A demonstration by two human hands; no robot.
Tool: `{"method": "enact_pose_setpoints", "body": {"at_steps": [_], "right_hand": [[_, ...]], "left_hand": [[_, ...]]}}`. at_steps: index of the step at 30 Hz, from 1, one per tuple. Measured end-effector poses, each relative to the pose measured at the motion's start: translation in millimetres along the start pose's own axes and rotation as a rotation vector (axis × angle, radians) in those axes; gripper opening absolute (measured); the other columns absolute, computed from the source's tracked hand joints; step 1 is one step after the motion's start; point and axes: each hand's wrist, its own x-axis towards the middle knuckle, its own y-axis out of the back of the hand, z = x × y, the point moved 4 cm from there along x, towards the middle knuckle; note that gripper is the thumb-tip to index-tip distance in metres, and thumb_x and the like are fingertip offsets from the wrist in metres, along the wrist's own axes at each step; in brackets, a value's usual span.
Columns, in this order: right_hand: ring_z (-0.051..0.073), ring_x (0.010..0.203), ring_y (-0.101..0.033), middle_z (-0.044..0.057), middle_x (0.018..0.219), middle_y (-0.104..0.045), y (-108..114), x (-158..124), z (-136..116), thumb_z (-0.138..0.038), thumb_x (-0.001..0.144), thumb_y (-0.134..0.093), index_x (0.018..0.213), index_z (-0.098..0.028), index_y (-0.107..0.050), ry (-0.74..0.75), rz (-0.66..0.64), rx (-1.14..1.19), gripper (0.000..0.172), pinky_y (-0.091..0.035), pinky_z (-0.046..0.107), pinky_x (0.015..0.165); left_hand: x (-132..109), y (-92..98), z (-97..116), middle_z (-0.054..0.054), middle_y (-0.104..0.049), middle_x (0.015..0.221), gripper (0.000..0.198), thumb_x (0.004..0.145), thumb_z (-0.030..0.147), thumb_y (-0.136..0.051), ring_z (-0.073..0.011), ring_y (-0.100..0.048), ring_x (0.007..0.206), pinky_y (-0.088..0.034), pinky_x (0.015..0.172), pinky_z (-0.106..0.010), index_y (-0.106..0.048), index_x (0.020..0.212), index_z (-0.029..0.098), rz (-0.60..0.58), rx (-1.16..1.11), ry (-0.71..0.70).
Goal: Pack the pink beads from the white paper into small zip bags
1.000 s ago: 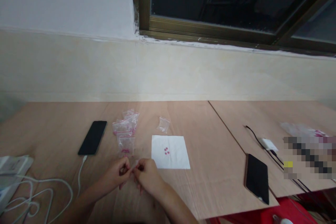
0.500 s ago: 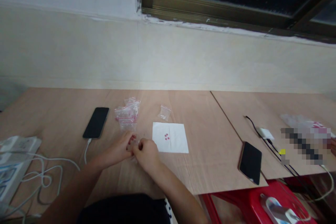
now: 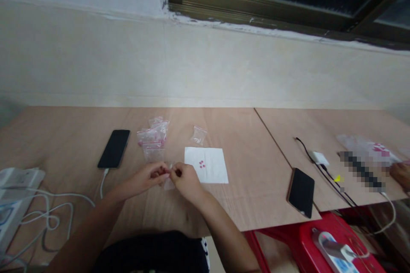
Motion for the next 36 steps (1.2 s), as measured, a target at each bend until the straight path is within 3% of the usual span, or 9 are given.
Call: {"method": "enact_pose_setpoints", "body": {"at_steps": [5,10,13,17,21,26,29,32,36], "right_hand": [[0.009,0.053,-0.043,-0.003,0.054,-0.049,1.4,-1.4,0.7,-0.021,0.072,-0.049,0.056,-0.016,-0.051,0.015,-0.049,0.01,0.017,-0.032,0.021,0.051],[0.009,0.048,-0.042,-0.004,0.049,-0.048,-0.3,-5.4,4.3,-0.015,0.063,-0.056,0.051,-0.017,-0.05,-0.088,0.058,-0.229,0.014,-0.027,0.02,0.046],[0.009,0.048,-0.044,-0.003,0.05,-0.05,-8.1,-6.1,-0.9,-0.019,0.067,-0.056,0.053,-0.017,-0.05,-0.054,0.058,-0.246,0.016,-0.028,0.02,0.047],[0.009,0.048,-0.045,-0.002,0.051,-0.052,-9.3,-5.5,-5.7,-0.017,0.067,-0.054,0.054,-0.017,-0.051,-0.031,0.048,-0.265,0.014,-0.029,0.02,0.048],[0.01,0.049,-0.045,-0.002,0.05,-0.051,0.3,-6.2,-2.8,-0.013,0.061,-0.055,0.053,-0.017,-0.052,-0.073,0.094,-0.351,0.009,-0.029,0.021,0.049],[0.009,0.049,-0.045,-0.004,0.051,-0.05,9.3,-6.0,0.1,-0.015,0.063,-0.051,0.053,-0.017,-0.049,-0.046,0.112,-0.138,0.011,-0.032,0.02,0.05],[0.009,0.049,-0.042,-0.004,0.049,-0.046,17.0,-3.2,8.8,-0.02,0.065,-0.05,0.051,-0.018,-0.046,-0.055,0.177,-0.019,0.015,-0.032,0.02,0.048],[0.009,0.049,-0.04,-0.005,0.048,-0.042,22.3,0.2,23.5,-0.026,0.068,-0.05,0.05,-0.019,-0.044,-0.07,0.202,0.098,0.021,-0.032,0.021,0.047],[0.009,0.044,-0.038,-0.005,0.049,-0.041,27.8,-5.2,44.9,-0.038,0.074,-0.051,0.059,-0.018,-0.049,-0.137,0.261,0.192,0.025,-0.03,0.021,0.042]], "left_hand": [[1.6,3.9,-8.5,0.005,-0.047,0.061,0.016,0.079,0.031,-0.048,-0.0098,-0.048,0.05,-0.037,0.044,-0.02,-0.048,0.07,0.017,-0.094,0.022,0.086],[6.9,14.4,-10.0,0.007,-0.04,0.054,0.016,0.067,0.013,-0.053,-0.0094,-0.039,0.051,-0.028,0.047,-0.021,-0.041,0.057,0.018,0.126,0.408,0.089],[10.3,4.9,-4.1,0.004,-0.048,0.067,0.009,0.067,0.013,-0.054,-0.013,-0.046,0.062,-0.035,0.054,-0.023,-0.047,0.071,0.018,0.151,0.486,0.004],[16.9,-1.9,-5.4,-0.003,-0.053,0.094,0.03,0.07,0.005,-0.049,-0.0181,-0.052,0.088,-0.043,0.077,-0.029,-0.05,0.096,0.017,0.109,0.463,-0.11],[21.5,7.5,-11.9,-0.005,-0.053,0.105,0.044,0.067,-0.005,-0.041,-0.0186,-0.05,0.102,-0.04,0.09,-0.033,-0.052,0.103,0.018,0.159,0.447,-0.134],[10.7,10.0,-7.4,-0.006,-0.061,0.102,0.026,0.08,0.021,-0.052,-0.0202,-0.057,0.094,-0.045,0.084,-0.034,-0.053,0.106,0.017,-0.022,0.224,-0.08],[0.2,8.0,-4.1,-0.009,-0.055,0.119,0.05,0.074,0.033,-0.064,-0.0237,-0.052,0.108,-0.041,0.092,-0.038,-0.046,0.119,0.019,-0.107,0.143,-0.069],[-1.5,3.6,-8.7,-0.009,-0.047,0.129,0.064,0.068,0.03,-0.07,-0.0256,-0.043,0.119,-0.033,0.1,-0.043,-0.041,0.124,0.023,-0.083,0.129,-0.073],[11.7,-6.7,-26.7,-0.009,-0.052,0.12,0.052,0.074,0.022,-0.06,-0.0223,-0.05,0.108,-0.039,0.094,-0.039,-0.042,0.123,0.021,-0.016,0.15,-0.046]]}}
